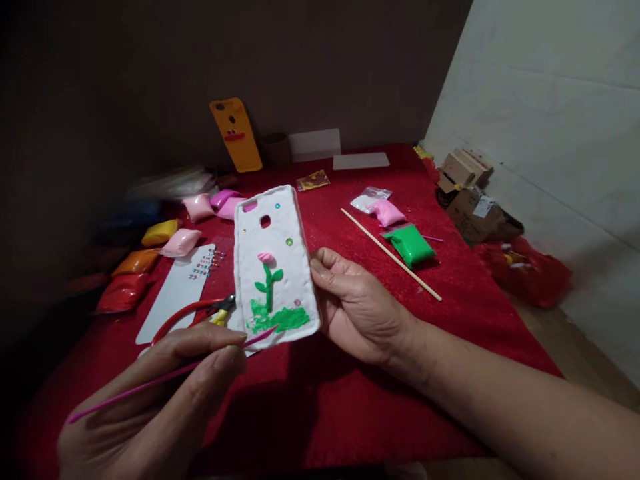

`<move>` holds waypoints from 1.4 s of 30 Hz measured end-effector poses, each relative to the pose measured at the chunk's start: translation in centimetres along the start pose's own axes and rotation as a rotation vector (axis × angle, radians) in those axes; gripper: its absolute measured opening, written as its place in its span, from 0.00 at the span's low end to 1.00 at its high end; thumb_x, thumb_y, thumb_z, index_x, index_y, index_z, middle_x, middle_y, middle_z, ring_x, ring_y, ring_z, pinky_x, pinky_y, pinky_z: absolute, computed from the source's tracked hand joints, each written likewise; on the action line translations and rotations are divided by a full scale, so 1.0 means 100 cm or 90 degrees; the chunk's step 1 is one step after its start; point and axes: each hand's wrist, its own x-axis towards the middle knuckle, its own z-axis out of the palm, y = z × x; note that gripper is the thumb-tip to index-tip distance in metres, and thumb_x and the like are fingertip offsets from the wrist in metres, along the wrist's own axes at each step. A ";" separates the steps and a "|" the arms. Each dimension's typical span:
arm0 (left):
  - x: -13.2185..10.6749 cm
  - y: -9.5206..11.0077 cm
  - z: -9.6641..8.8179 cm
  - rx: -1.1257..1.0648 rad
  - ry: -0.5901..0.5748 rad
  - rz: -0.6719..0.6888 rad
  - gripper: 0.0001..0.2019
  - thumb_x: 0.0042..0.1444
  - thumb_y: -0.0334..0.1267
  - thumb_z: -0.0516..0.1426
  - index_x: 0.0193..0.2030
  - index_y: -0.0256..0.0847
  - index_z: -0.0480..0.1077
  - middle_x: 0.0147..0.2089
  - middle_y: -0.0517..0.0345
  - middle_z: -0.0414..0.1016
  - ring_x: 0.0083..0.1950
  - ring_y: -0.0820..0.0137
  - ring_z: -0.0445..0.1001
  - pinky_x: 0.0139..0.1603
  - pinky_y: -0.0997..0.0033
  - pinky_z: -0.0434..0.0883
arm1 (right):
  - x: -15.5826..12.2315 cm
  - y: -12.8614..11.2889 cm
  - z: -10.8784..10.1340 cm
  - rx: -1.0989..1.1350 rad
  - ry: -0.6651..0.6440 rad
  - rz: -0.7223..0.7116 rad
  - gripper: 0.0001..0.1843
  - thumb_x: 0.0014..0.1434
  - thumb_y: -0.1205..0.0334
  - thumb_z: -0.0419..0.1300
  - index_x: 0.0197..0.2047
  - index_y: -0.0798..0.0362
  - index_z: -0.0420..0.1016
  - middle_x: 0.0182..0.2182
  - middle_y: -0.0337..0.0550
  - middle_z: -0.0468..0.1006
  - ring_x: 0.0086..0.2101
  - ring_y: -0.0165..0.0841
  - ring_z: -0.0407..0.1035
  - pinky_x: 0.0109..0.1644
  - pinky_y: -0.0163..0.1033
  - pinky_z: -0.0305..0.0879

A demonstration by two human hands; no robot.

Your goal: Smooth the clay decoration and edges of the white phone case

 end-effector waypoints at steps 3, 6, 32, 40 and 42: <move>0.001 0.001 0.001 0.000 -0.042 0.001 0.04 0.54 0.36 0.61 0.33 0.47 0.79 0.27 0.62 0.76 0.26 0.72 0.72 0.27 0.76 0.70 | -0.001 0.000 -0.001 0.012 0.008 0.005 0.11 0.59 0.74 0.55 0.44 0.53 0.70 0.31 0.38 0.77 0.31 0.27 0.74 0.40 0.33 0.72; 0.001 0.001 0.002 -0.004 -0.052 -0.009 0.05 0.56 0.36 0.60 0.35 0.47 0.79 0.29 0.61 0.77 0.28 0.71 0.73 0.31 0.74 0.72 | -0.002 0.002 -0.003 0.008 0.000 -0.008 0.09 0.58 0.73 0.57 0.40 0.52 0.70 0.31 0.37 0.77 0.31 0.28 0.73 0.42 0.35 0.72; 0.040 0.000 -0.040 0.114 -0.254 0.137 0.10 0.55 0.29 0.60 0.37 0.51 0.77 0.36 0.64 0.80 0.34 0.72 0.77 0.32 0.82 0.72 | 0.000 0.002 0.002 -0.003 0.004 0.008 0.12 0.65 0.72 0.50 0.46 0.56 0.73 0.34 0.42 0.79 0.34 0.29 0.75 0.43 0.35 0.74; 0.054 -0.003 -0.030 -0.103 -0.268 -0.166 0.03 0.47 0.32 0.66 0.30 0.43 0.80 0.26 0.59 0.78 0.23 0.79 0.67 0.21 0.86 0.62 | 0.000 0.001 0.003 -0.017 -0.001 0.011 0.12 0.65 0.72 0.50 0.46 0.56 0.73 0.38 0.45 0.79 0.36 0.30 0.76 0.46 0.36 0.74; 0.050 -0.002 -0.025 -0.103 -0.230 -0.183 0.02 0.46 0.33 0.66 0.29 0.42 0.80 0.26 0.58 0.78 0.22 0.78 0.68 0.20 0.85 0.62 | 0.000 0.001 0.002 -0.025 0.022 0.012 0.12 0.65 0.72 0.49 0.47 0.56 0.72 0.38 0.46 0.78 0.36 0.30 0.75 0.47 0.37 0.74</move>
